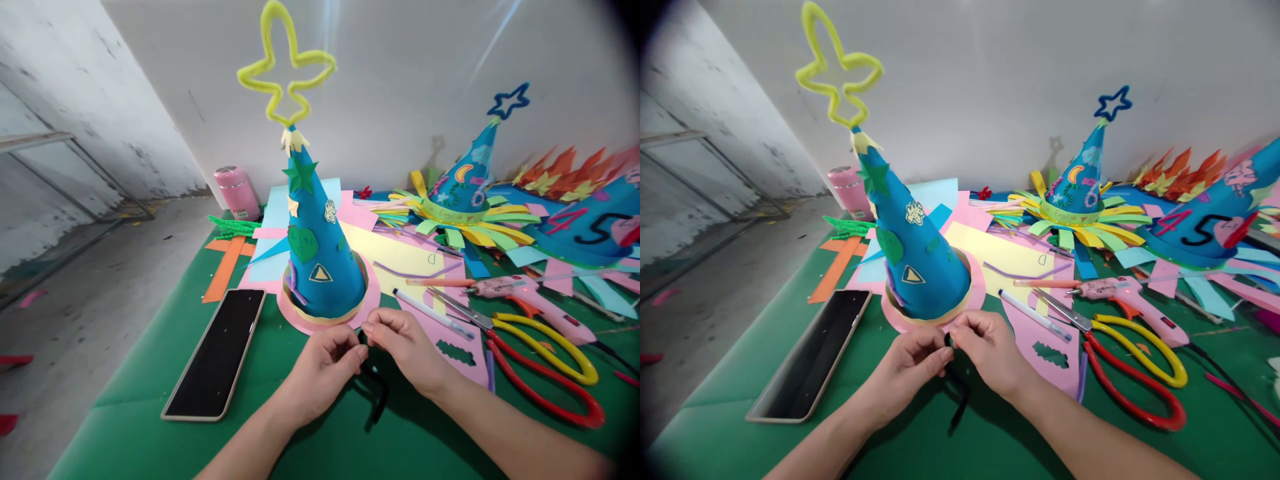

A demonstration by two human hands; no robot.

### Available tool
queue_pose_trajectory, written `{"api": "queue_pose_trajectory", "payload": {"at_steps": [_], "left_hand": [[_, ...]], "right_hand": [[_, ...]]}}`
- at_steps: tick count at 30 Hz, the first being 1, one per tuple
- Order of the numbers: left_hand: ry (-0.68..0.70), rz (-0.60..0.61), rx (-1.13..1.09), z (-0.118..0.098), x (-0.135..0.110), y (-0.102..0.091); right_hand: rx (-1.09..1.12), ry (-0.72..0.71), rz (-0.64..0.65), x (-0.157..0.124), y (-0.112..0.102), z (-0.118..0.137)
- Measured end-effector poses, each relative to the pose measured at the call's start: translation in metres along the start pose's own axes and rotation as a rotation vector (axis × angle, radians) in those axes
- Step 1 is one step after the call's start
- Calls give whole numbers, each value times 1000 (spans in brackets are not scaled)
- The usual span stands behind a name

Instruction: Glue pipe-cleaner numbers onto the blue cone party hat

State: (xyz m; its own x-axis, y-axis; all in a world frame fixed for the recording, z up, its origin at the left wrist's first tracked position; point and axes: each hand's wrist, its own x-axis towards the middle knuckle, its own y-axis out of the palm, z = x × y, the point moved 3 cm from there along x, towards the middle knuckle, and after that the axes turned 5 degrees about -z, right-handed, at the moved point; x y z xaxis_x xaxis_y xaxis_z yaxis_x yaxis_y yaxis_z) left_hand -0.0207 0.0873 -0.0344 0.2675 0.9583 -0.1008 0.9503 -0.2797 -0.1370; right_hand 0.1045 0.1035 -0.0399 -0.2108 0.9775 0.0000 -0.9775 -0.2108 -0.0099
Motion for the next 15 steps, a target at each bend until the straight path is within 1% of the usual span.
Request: {"api": "queue_pose_trajectory", "payload": {"at_steps": [4,7,11,13,15], "left_hand": [[-12,14,-27,0,0,1],[-54,10,-63,2,0,1],[-110,-24,-132,7,0,0],[-113,-46,-141,8,0,-1],[-107,-55,-137,8,0,-2]], "right_hand": [[36,5,-25,-1,1,-2],[57,-3,-26,-1,1,-1],[39,-14,39,-1,0,4],[4,-26,74,-1,1,5],[-38,-35,74,-1,0,5]]}}
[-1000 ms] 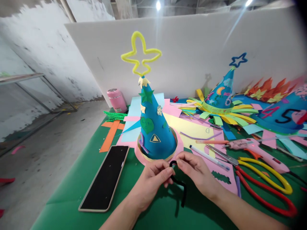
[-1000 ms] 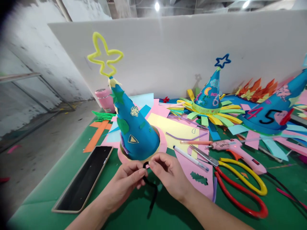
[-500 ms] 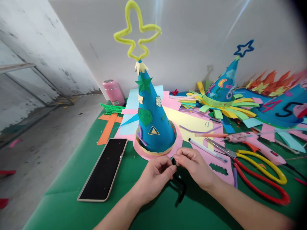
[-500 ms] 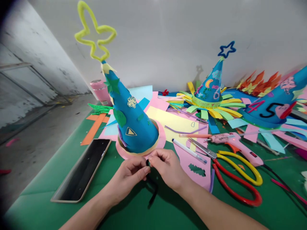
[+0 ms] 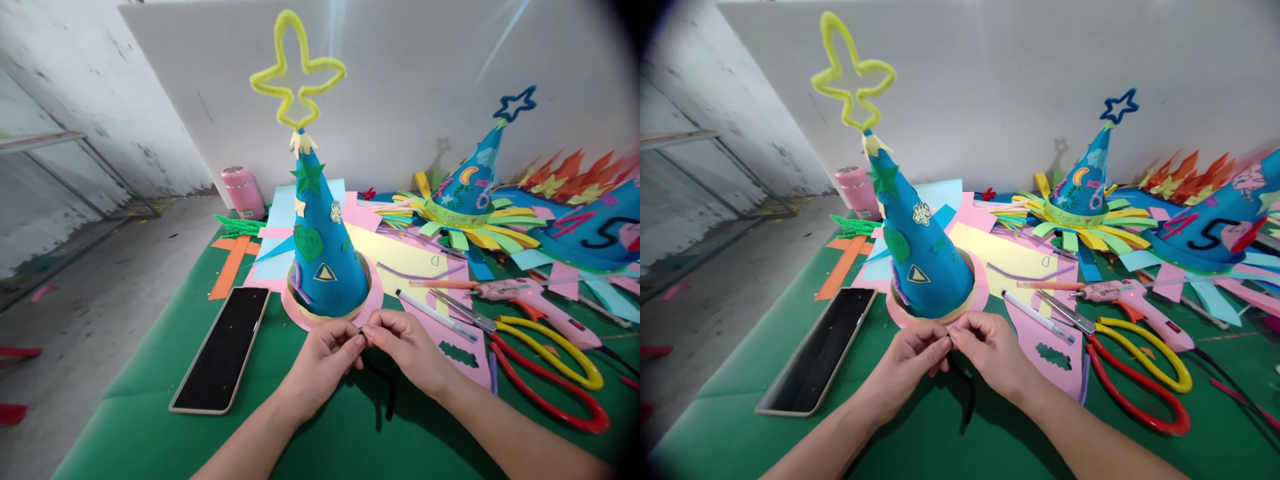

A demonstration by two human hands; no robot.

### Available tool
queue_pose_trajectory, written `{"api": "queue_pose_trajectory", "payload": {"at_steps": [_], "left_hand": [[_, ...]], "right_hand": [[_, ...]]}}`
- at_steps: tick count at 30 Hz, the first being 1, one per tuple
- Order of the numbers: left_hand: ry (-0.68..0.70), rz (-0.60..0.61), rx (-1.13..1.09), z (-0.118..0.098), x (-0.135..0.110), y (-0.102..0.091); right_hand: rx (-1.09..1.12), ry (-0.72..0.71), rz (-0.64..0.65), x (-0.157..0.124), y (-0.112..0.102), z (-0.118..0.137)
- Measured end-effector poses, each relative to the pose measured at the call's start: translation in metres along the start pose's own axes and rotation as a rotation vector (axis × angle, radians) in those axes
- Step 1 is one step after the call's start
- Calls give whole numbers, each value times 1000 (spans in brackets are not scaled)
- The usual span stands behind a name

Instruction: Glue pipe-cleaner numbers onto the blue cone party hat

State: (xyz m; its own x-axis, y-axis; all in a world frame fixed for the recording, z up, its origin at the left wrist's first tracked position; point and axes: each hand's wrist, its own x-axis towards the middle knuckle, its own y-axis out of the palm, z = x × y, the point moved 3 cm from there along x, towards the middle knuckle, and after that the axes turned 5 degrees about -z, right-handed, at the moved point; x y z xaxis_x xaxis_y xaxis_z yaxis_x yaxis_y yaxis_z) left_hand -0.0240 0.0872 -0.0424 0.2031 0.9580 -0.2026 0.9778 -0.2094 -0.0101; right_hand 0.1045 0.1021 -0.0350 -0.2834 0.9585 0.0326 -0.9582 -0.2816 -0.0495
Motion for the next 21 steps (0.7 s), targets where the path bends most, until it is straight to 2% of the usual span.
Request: {"api": "queue_pose_trajectory", "payload": {"at_steps": [8,12,14,18,21], "left_hand": [[-12,76,-34,-1,-2,2],[-29,2,-57,-2,0,-1],[-30,-60,-82,-4,2,-5],[-28,-131,-174,-7,3,-10],[-46,-110,-321,-9,2,-9]], "right_hand": [[-58,-18,-33,-1,0,-4],[-121,-23,-13,0,-2,0],[-159,-8,41,0,-2,2],[-219,50,241,-5,7,0],[-222,4,256,-8,12,-1]]}}
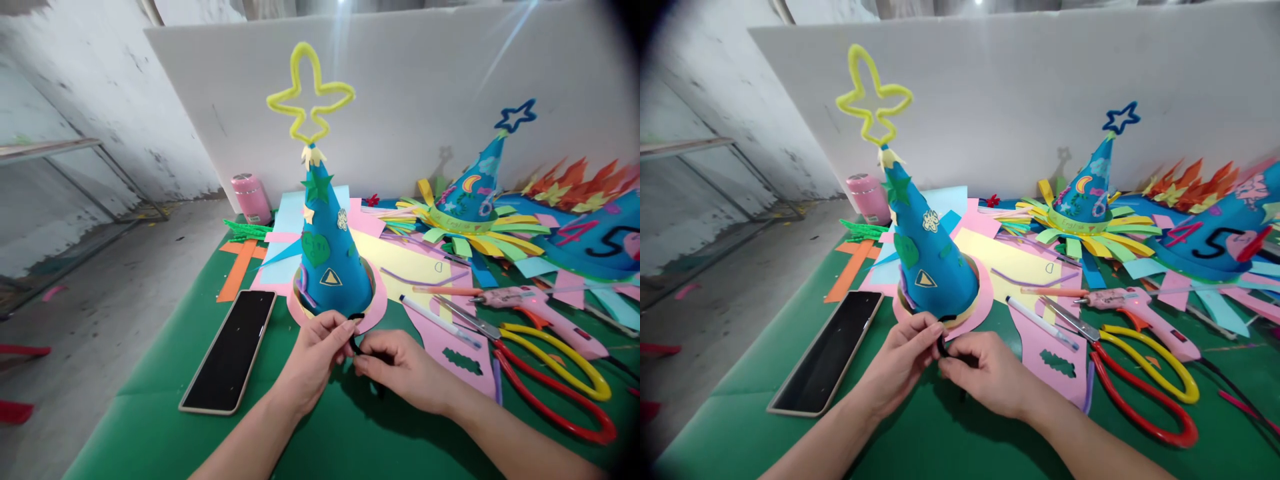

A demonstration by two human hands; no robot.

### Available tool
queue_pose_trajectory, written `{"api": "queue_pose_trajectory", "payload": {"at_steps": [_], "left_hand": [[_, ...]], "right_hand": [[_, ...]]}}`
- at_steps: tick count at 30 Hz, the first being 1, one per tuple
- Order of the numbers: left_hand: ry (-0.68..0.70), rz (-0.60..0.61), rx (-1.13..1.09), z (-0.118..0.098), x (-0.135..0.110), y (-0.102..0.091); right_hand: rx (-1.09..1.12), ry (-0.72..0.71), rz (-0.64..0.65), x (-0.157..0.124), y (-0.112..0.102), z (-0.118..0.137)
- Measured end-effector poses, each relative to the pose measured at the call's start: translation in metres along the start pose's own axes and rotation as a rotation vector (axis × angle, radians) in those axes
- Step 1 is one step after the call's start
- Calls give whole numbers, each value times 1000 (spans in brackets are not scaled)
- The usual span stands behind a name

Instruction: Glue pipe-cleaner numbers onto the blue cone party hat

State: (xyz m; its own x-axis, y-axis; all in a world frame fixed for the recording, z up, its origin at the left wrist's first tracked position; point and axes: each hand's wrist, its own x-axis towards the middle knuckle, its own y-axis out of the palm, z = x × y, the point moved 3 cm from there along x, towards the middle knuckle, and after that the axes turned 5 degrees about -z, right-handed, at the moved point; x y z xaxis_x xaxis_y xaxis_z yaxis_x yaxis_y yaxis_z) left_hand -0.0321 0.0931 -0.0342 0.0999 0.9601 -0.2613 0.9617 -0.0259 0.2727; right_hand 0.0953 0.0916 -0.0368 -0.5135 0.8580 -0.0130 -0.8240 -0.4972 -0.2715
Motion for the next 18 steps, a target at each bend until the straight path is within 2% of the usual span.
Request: {"api": "queue_pose_trajectory", "payload": {"at_steps": [5,11,15,18], "left_hand": [[-44,97,-224,0,-1,2],[-78,189,-319,0,-3,3],[-85,301,-362,-1,-6,4],[-71,322,-391,-1,-6,5]], "right_hand": [[78,-43,-54,0,-2,-1],[195,-72,2,0,-3,0],[285,-95,60,-1,-1,2],[287,-92,40,0,-1,2]]}}
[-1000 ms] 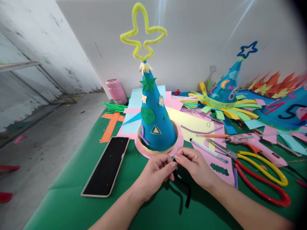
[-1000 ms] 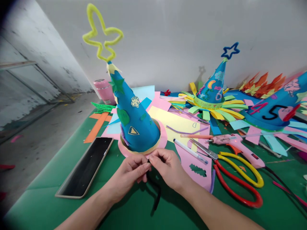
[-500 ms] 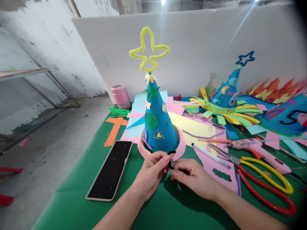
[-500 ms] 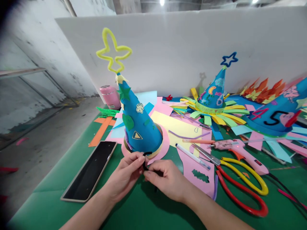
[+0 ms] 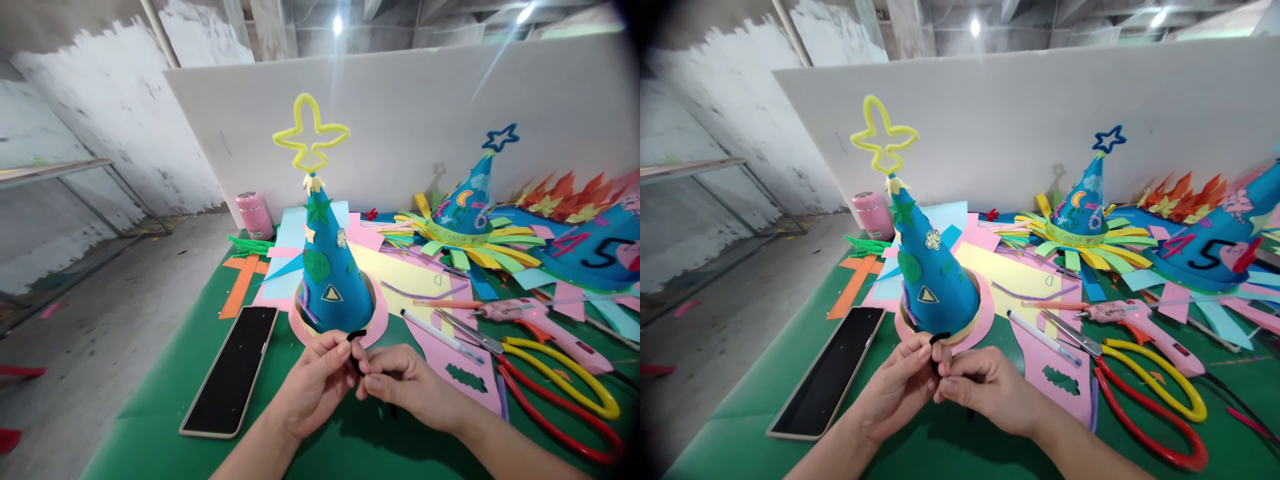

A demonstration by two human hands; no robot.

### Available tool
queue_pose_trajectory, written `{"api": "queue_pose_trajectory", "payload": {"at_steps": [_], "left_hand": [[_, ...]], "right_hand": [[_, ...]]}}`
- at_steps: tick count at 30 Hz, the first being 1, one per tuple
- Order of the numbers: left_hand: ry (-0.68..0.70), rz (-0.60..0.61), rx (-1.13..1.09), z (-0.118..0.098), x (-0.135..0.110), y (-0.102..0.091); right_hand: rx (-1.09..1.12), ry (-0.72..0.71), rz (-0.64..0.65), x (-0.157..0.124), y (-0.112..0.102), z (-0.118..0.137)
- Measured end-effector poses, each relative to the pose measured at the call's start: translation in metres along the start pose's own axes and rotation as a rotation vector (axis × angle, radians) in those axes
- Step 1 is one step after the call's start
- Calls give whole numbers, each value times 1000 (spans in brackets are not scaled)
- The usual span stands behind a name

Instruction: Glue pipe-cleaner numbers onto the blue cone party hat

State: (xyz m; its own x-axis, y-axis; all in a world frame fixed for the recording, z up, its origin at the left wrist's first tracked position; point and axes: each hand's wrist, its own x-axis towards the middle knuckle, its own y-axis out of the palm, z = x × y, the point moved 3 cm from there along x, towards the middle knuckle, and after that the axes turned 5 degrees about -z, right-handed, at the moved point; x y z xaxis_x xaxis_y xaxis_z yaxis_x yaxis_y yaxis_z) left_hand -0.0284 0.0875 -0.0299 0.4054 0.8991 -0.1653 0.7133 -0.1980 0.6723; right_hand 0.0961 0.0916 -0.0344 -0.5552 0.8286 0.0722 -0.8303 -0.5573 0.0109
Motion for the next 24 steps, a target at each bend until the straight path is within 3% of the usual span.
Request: {"api": "queue_pose_trajectory", "payload": {"at_steps": [8,18,24], "left_hand": [[21,-158,35,4,3,-6],[-21,-74,-65,5,0,-3],[-12,-114,-53,6,5,-6]], "right_hand": [[-191,-121,-158,3,-3,3],[-148,-238,-98,3,1,15],[-178,-164,-160,2,-2,12]]}}
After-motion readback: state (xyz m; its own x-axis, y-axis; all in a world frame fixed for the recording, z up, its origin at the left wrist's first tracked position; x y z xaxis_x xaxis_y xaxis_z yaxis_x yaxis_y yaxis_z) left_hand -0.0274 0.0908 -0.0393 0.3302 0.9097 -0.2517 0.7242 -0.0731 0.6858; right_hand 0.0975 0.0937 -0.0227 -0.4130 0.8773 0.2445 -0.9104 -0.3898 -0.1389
